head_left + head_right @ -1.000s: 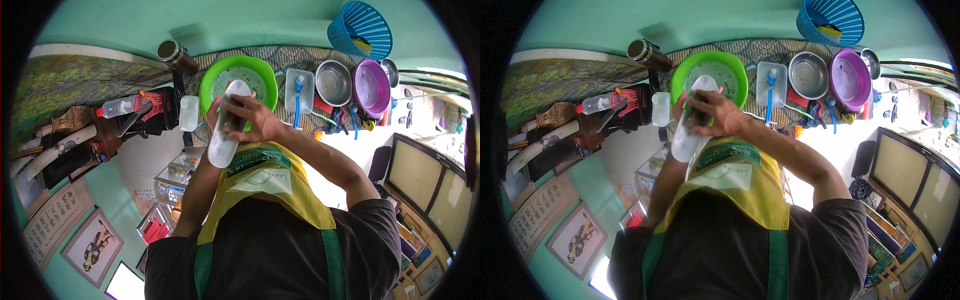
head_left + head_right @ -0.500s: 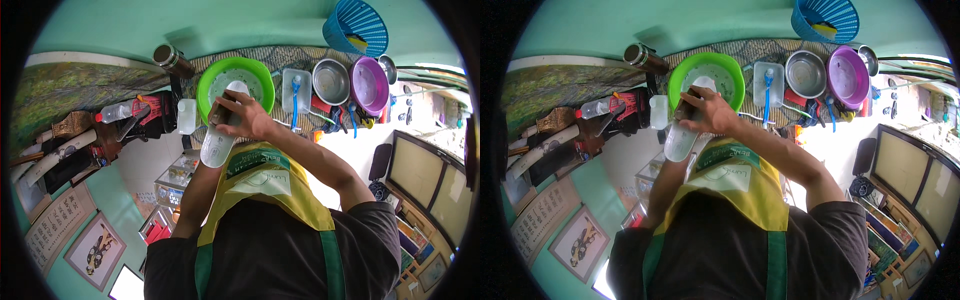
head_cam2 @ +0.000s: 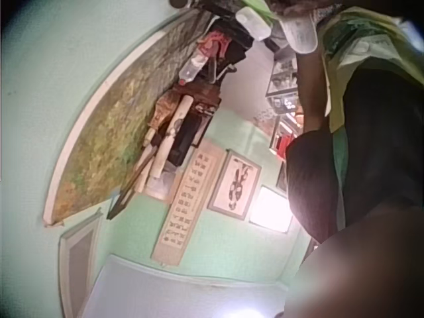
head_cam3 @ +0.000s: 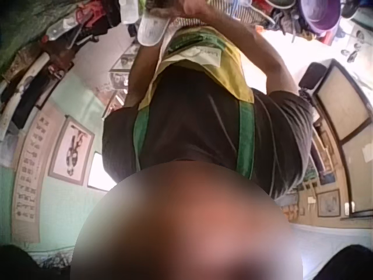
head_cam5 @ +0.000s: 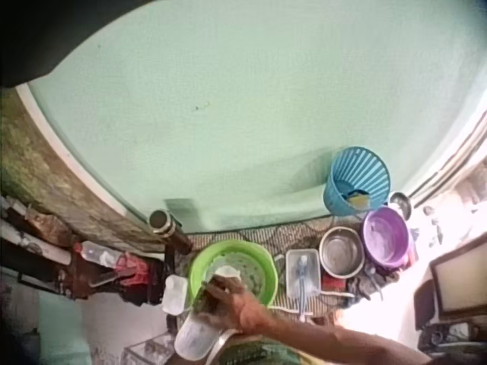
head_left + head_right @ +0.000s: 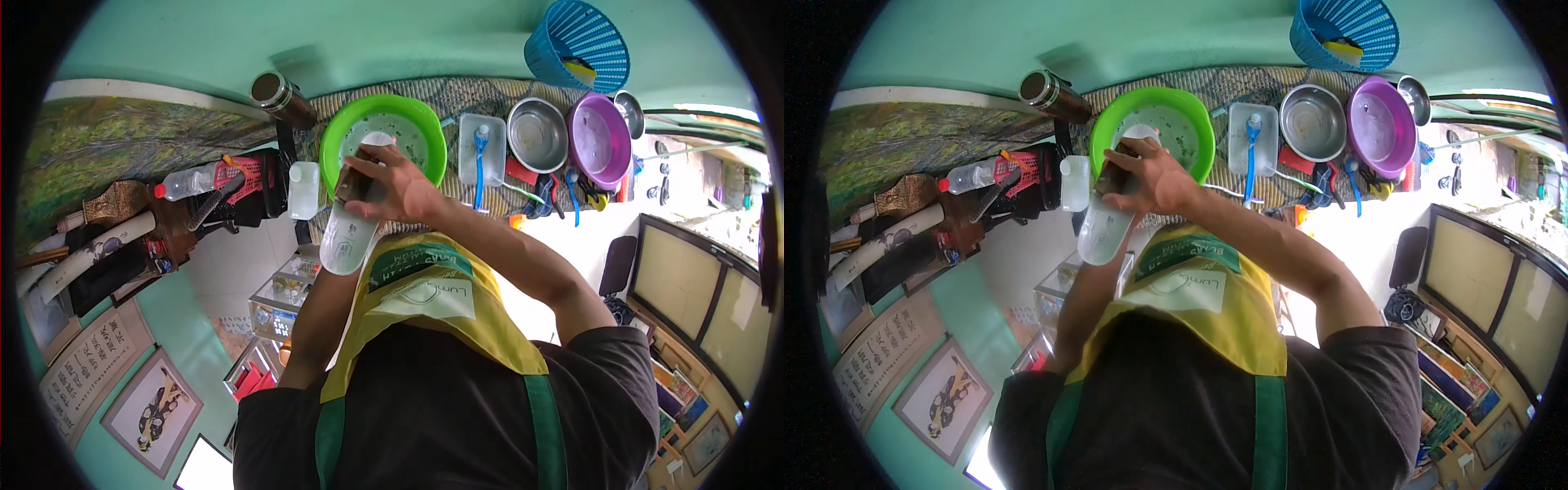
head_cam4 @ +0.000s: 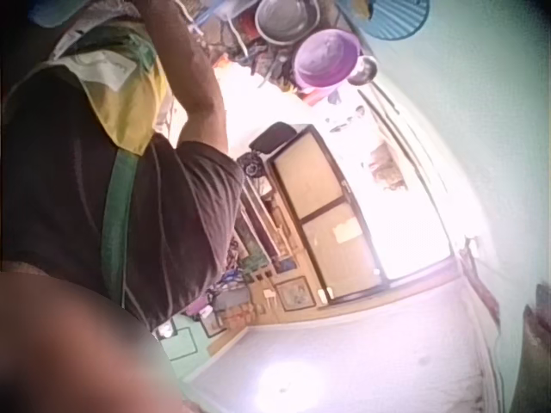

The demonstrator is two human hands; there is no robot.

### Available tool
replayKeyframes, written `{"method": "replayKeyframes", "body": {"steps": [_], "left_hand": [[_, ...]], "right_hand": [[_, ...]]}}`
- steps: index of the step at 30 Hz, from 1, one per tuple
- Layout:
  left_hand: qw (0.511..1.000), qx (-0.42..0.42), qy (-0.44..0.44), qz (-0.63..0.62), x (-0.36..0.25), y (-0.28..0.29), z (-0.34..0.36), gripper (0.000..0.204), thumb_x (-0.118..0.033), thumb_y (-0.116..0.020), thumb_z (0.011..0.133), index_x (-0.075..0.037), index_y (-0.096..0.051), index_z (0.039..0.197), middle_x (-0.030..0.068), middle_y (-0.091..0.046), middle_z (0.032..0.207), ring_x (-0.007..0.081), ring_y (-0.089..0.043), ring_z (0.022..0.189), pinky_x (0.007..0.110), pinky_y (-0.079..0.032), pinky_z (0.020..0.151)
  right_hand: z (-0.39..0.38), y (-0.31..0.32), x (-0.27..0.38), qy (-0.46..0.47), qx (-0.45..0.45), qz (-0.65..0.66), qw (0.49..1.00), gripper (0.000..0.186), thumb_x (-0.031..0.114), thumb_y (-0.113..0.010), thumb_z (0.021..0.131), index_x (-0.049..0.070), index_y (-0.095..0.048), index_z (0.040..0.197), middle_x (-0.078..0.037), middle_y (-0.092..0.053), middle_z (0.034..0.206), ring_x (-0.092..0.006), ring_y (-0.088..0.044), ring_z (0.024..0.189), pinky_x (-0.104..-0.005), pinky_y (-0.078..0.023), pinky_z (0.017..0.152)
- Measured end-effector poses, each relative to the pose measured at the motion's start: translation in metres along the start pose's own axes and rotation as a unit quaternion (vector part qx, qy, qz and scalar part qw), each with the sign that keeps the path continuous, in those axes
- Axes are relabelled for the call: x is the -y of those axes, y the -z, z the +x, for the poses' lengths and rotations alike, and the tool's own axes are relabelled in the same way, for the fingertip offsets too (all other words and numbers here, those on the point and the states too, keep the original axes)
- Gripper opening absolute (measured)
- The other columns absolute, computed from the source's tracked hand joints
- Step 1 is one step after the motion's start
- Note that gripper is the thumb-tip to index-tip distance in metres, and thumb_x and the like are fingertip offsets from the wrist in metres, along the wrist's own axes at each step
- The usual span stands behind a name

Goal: Cleaning and scrubbing the white sole or insole of a shoe using soapy water and a brush.

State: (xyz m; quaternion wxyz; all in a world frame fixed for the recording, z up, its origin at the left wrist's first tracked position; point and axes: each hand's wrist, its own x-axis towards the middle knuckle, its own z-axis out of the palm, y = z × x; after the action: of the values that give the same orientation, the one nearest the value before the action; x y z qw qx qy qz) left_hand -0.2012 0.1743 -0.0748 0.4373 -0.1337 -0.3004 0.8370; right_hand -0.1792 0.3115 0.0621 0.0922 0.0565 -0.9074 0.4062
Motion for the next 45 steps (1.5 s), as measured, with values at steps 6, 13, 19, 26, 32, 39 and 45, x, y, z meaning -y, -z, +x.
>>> {"method": "replayKeyframes", "body": {"steps": [6, 13, 19, 26, 32, 39, 45], "left_hand": [[0.938, -0.167, -0.052, 0.299, 0.064, -0.096, 0.034, 0.051, -0.045, -0.055, 0.1, -0.011, -0.056, 0.139, 0.0096, -0.057, 0.144, 0.0295, -0.056, 0.127, 0.047, -0.043, 0.11], [0.926, -0.094, -0.019, 0.365, 0.034, -0.093, 0.027, 0.074, -0.042, -0.057, 0.088, 0.001, -0.044, 0.147, 0.0191, -0.051, 0.148, 0.0348, -0.048, 0.139, 0.051, -0.036, 0.119], [0.884, -0.183, -0.076, 0.424, 0.052, -0.112, 0.033, 0.09, -0.046, -0.053, 0.078, 0.002, -0.036, 0.152, 0.0235, -0.048, 0.148, 0.0405, -0.048, 0.136, 0.052, -0.037, 0.117], [0.846, -0.264, -0.14, 0.442, 0.059, -0.104, 0.029, 0.088, -0.043, -0.054, 0.073, 0.005, -0.043, 0.147, 0.0241, -0.053, 0.141, 0.0393, -0.054, 0.13, 0.048, -0.041, 0.114], [0.885, -0.228, -0.137, 0.382, 0.073, -0.114, 0.024, 0.089, -0.036, -0.053, 0.073, 0.005, -0.038, 0.15, 0.0241, -0.049, 0.146, 0.0404, -0.051, 0.132, 0.049, -0.039, 0.116], [0.87, -0.182, -0.152, 0.431, 0.079, -0.109, 0.023, 0.086, -0.037, -0.051, 0.075, 0.003, -0.04, 0.15, 0.0229, -0.048, 0.148, 0.0396, -0.049, 0.135, 0.05, -0.038, 0.117], [0.853, -0.162, -0.155, 0.471, 0.061, -0.093, 0.014, 0.084, -0.038, -0.051, 0.075, 0.002, -0.043, 0.149, 0.0209, -0.049, 0.148, 0.038, -0.049, 0.137, 0.05, -0.038, 0.117]], "right_hand": [[0.012, 0.013, -0.037, -0.116, -0.037, -0.026, 0.992, 0.078, 0.053, -0.082, 0.075, 0.011, -0.064, 0.138, -0.026, -0.054, 0.142, -0.0458, -0.048, 0.136, -0.0505, -0.038, 0.117], [0.016, 0.021, -0.042, -0.094, -0.016, -0.029, 0.995, 0.077, 0.049, -0.085, 0.073, 0.012, -0.064, 0.138, -0.025, -0.058, 0.137, -0.0438, -0.055, 0.129, -0.0507, -0.041, 0.114], [0.002, 0.029, -0.032, 0.032, 0.034, -0.01, 0.999, 0.078, 0.046, -0.087, 0.071, 0.016, -0.064, 0.139, -0.024, -0.056, 0.138, -0.0418, -0.059, 0.122, -0.0505, -0.047, 0.108], [0.002, 0.036, -0.051, 0.052, 0.023, -0.007, 0.998, 0.076, 0.047, -0.088, 0.07, 0.015, -0.066, 0.135, -0.024, -0.054, 0.14, -0.043, -0.054, 0.127, -0.0501, -0.046, 0.109], [0.004, 0.038, -0.043, 0.226, 0.015, 0.061, 0.972, 0.075, 0.043, -0.088, 0.069, 0.014, -0.066, 0.135, -0.02, -0.059, 0.134, -0.039, -0.06, 0.118, -0.0472, -0.049, 0.104], [-0.001, 0.037, -0.056, 0.22, 0.011, 0.06, 0.974, 0.077, 0.044, -0.088, 0.069, 0.017, -0.064, 0.137, -0.02, -0.055, 0.137, -0.0396, -0.059, 0.116, -0.0491, -0.05, 0.102], [-0.002, 0.043, -0.043, 0.275, 0.029, 0.075, 0.958, 0.076, 0.044, -0.088, 0.067, 0.017, -0.066, 0.134, -0.019, -0.057, 0.139, -0.0415, -0.059, 0.119, -0.0506, -0.048, 0.105]]}}
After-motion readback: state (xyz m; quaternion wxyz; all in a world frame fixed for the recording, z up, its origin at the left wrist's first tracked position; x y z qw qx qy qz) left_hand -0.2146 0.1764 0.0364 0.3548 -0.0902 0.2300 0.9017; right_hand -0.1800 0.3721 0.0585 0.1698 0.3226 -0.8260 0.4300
